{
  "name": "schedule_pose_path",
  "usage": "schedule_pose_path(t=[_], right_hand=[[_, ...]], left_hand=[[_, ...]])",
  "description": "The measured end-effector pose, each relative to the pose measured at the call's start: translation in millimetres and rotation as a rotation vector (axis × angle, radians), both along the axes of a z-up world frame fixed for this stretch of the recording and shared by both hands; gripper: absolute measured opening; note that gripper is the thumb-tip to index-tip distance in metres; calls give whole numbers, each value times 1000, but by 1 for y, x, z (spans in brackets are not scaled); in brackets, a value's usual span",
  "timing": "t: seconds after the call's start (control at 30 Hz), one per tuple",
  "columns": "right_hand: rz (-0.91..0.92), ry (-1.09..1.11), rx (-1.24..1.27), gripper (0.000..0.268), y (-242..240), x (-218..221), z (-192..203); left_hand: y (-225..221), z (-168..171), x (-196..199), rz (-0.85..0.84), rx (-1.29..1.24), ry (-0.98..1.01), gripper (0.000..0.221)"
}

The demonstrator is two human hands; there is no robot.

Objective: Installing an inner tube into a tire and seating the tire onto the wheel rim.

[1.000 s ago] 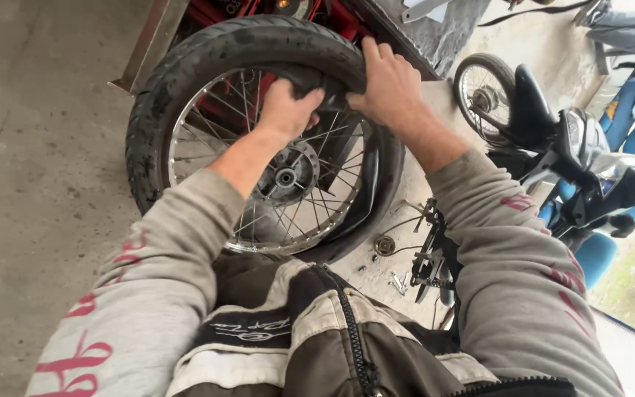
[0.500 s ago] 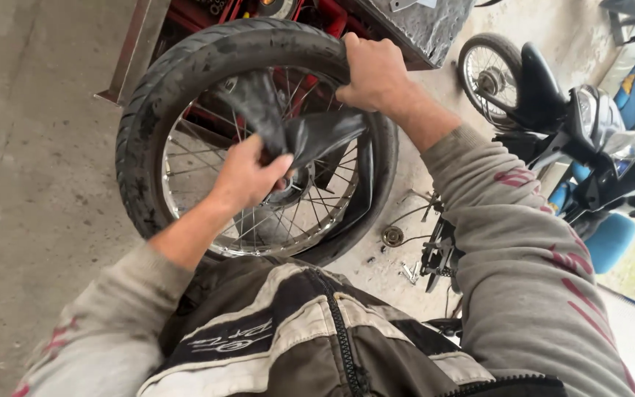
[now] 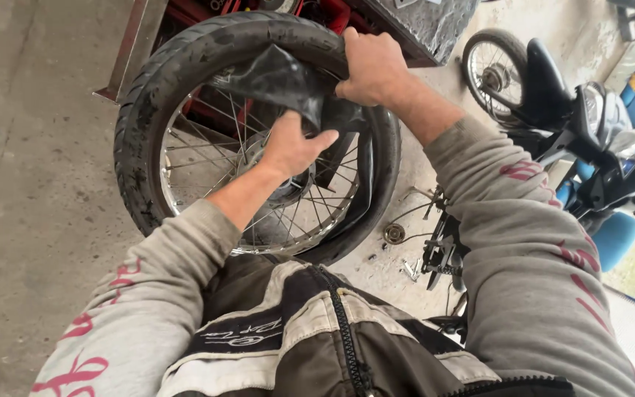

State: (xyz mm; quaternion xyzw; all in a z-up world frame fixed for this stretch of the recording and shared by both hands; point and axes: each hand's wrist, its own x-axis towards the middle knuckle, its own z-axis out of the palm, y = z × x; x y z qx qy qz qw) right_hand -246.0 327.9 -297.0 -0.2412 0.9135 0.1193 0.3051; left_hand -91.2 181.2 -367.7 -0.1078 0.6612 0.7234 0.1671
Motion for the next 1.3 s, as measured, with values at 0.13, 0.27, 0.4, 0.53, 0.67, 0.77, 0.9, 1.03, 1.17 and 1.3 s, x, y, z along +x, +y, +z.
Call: schedule_pose_path(t=[0.13,0.27,0.4,0.53,0.67,0.77,0.9,1.03,1.17,1.3], right_hand=[[-4,0,-26,69,5,-1,-4],[4,20,-34,71,8,-1,-14],[-10,-11,-18,73,19,-8,-17],[26,-10,-65,71,19,-1,-19],[-99,78,-69,67,8,13,-6],[-72,286,-153,73,-4,30,9],[-93,281,-189,72,-5,36,21],[-75,154,-168,74,0,32,28],[-16,132,-187,70,6,29,29],[-27,58,-158,64,9,24,25]], left_hand=[[22,-12,-3,44,24,-134,45],[2,-5,4,-9,167,-315,39],[-91,18,42,-272,297,-287,43],[-148,15,77,-231,278,-458,48],[-122,72,36,-188,318,-147,52],[-89,65,27,-126,531,-78,53],[-25,3,23,-10,669,-112,44],[8,-15,-17,175,538,-239,30],[-3,-5,-33,126,723,-331,31],[17,-21,-28,-6,919,-404,33]])
